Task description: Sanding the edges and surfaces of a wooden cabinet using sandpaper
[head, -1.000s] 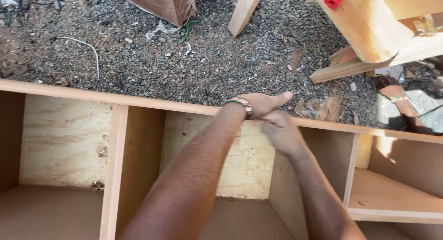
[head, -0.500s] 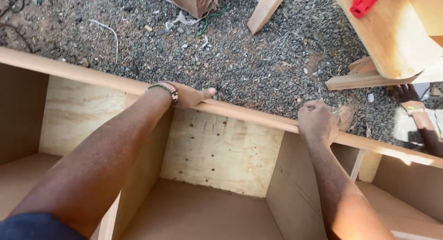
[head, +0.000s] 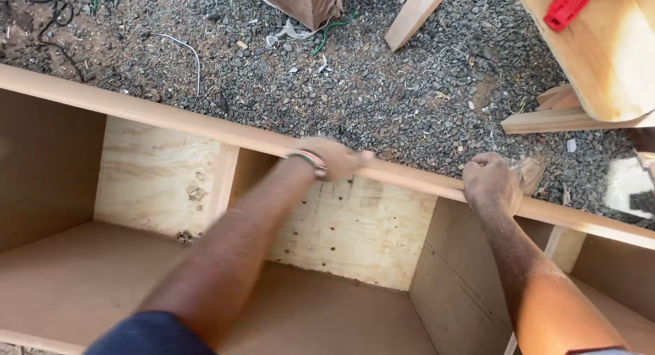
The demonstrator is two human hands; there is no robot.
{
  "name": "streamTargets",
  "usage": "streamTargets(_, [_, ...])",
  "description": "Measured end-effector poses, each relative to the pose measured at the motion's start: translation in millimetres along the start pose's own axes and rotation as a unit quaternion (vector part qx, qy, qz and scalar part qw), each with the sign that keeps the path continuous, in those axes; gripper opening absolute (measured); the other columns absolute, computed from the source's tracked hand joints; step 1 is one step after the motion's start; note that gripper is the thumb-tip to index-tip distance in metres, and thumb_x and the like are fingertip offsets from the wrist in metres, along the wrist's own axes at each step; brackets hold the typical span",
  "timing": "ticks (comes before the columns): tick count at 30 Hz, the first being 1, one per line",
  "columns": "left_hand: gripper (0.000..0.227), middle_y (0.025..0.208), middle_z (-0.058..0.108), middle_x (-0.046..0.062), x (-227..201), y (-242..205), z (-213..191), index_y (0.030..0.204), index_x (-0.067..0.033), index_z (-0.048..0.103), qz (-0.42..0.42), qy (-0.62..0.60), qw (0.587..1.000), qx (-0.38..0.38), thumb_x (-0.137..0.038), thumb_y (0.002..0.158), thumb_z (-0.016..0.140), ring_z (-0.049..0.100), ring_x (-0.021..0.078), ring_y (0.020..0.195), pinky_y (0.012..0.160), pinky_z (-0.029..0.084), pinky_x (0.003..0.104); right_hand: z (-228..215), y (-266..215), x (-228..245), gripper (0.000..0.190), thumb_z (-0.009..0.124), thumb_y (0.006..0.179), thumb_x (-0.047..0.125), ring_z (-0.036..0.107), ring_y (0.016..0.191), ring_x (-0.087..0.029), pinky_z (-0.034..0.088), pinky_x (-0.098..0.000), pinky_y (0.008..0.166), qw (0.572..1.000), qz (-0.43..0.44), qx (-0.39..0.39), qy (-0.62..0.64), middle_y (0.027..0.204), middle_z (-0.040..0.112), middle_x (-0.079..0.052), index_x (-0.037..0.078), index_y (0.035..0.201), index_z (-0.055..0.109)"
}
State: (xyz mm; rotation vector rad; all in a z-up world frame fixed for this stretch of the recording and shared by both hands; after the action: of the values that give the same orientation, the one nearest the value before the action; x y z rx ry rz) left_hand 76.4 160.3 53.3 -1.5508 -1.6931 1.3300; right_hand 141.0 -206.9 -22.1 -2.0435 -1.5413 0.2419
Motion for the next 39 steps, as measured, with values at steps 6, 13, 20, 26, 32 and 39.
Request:
streamTargets(6, [0.089, 0.186, 0.053, -0.001, 72.1, -7.6, -11.0, 0.175, -0.0508, 0.058, -0.161, 0.132, 0.978, -0.007, -0.092, 0.114, 0.009, 0.04, 0.0305, 0.178, 0.142, 0.033, 0.06, -15.9, -12.4, 11.4, 0.045, 0.065, 0.105, 0.04, 0.077, 0.14, -0.043, 0.061, -0.0605, 0.114, 1.0, 0.01, 0.008, 0.012, 0.137, 0.089, -0.011, 0.026, 0.14, 0.089])
streamTargets(13, [0.056, 0.154, 0.069, 0.017, -109.4, 10.9, 56.0, 0.151, -0.0108, 0.067, 0.164, 0.116, 0.974, -0.102, -0.034, 0.122, 0.025, 0.061, 0.0445, 0.149, 0.129, 0.044, 0.065, -15.4, -22.6, 20.0, 0.044, 0.066, 0.106, 0.042, 0.075, 0.143, -0.043, 0.06, -0.062, 0.115, 1.0, 0.018, -0.008, 0.023, 0.14, 0.087, -0.014, 0.028, 0.142, 0.087])
streamTargets(20, [0.052, 0.147, 0.081, 0.022, 106.2, 58.0, 57.3, 0.145, -0.0169, 0.076, 0.237, 0.0, 0.964, -0.122, -0.041, 0.118, 0.038, 0.074, 0.0594, 0.133, 0.117, 0.051, 0.078, -16.3, -14.5, 20.0, 0.049, 0.068, 0.105, 0.043, 0.075, 0.143, -0.043, 0.058, -0.0617, 0.116, 0.999, 0.013, -0.007, 0.038, 0.139, 0.088, -0.01, 0.026, 0.146, 0.086])
streamTargets(26, [0.049, 0.145, 0.073, 0.004, 90.1, 70.3, 85.6, 0.143, -0.0534, 0.066, 0.003, 0.194, 0.963, -0.186, -0.056, 0.11, 0.03, 0.067, 0.0505, 0.139, 0.112, 0.04, 0.083, -22.1, -20.3, 22.7, 0.045, 0.066, 0.106, 0.045, 0.075, 0.144, -0.041, 0.058, -0.0602, 0.119, 0.999, 0.037, -0.001, 0.02, 0.14, 0.088, -0.009, 0.032, 0.145, 0.086])
streamTargets(32, [0.029, 0.08, 0.082, 0.002, -203.5, 141.7, 130.9, 0.09, -0.0268, 0.073, 0.363, 0.132, 0.869, -0.308, -0.032, 0.1, 0.046, 0.088, 0.0405, 0.09, 0.087, 0.061, 0.072, 4.4, 10.5, -1.1, 0.041, 0.063, 0.107, 0.042, 0.076, 0.141, -0.039, 0.061, -0.0606, 0.115, 0.997, 0.052, -0.048, 0.015, 0.139, 0.088, -0.005, 0.04, 0.14, 0.086])
streamTargets(39, [0.049, 0.123, 0.087, -0.001, 64.7, 82.2, 79.9, 0.125, -0.0456, 0.078, 0.018, 0.147, 0.967, -0.207, -0.055, 0.108, 0.034, 0.083, 0.0415, 0.126, 0.117, 0.047, 0.078, -20.9, -17.8, 20.7, 0.045, 0.067, 0.11, 0.042, 0.076, 0.142, -0.042, 0.062, -0.0634, 0.113, 0.999, 0.029, 0.0, 0.018, 0.143, 0.087, -0.013, 0.032, 0.15, 0.084])
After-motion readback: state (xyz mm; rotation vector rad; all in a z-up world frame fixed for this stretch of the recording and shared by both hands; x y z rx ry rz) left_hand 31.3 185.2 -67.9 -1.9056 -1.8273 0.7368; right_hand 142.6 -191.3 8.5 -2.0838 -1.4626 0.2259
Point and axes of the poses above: each hand's wrist, its own y-axis towards the middle knuckle, its own z-axis out of the palm, x = y × z, the point moved 2 cm from there along y, towards the middle knuckle
